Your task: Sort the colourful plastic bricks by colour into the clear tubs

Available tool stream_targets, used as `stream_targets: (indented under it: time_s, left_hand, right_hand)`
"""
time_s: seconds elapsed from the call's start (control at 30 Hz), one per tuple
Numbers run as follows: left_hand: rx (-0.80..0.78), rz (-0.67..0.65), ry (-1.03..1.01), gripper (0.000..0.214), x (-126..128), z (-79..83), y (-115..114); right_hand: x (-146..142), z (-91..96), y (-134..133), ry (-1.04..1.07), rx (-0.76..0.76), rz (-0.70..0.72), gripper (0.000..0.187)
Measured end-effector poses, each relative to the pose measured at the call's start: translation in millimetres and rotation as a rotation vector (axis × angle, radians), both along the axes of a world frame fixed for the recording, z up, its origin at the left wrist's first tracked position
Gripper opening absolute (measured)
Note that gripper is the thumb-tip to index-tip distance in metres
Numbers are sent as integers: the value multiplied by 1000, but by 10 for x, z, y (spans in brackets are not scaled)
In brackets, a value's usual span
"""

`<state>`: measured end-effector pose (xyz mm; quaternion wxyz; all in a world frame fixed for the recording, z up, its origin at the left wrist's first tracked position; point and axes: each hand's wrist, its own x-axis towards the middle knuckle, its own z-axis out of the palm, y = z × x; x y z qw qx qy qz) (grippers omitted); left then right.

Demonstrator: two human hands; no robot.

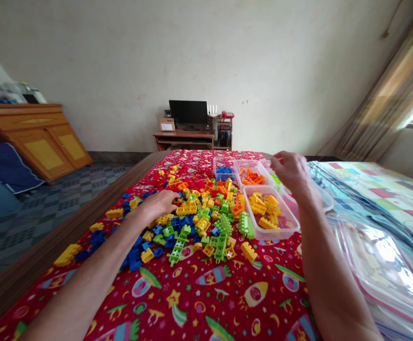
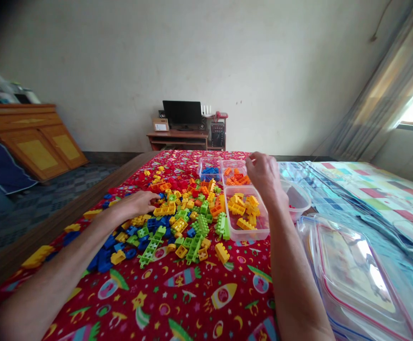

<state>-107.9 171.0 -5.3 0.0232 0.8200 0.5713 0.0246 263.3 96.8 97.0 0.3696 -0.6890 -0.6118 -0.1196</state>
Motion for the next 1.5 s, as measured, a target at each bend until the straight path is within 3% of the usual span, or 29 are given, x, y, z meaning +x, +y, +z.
stream_targets:
  time_s: [0.23, 0.37, 0.47, 0.8, 1.0, 1.2, 1.33, 1.5]
  left_hand:
    - [92, -31, -17, 30, 21, -71, 21]
    - [114, -71, -47, 15, 47, -29, 4]
    - [66, -52, -90, 10, 67, -4, -15]
    - [3, -14, -473, 21, 94, 75, -17]
    - [-75, -30, -363, 30, 97, 152, -97]
    - [-167, -114, -282, 38, 157, 214, -204]
    - [-103, -121, -240, 24, 225, 210, -217]
    - [6, -131, -234, 10, 279, 209, -228]
  right_hand:
    - [-1035, -465, -13, -254, -317, 442, 29]
    - [-1249, -727, -88, -374, -459, 604, 30]
    - [-1261, -814, -95, -442, -494, 658, 32]
    - [-1209, -793, -5, -494, -523, 581, 30]
    - [-1236, -781, -18, -512, -481, 576, 28]
    - [-1149, -678, 19, -361, -384, 493, 31]
    - [-997, -564, 185, -270, -274, 484, 33]
    - [-1072, -466, 434, -429, -389, 531, 31]
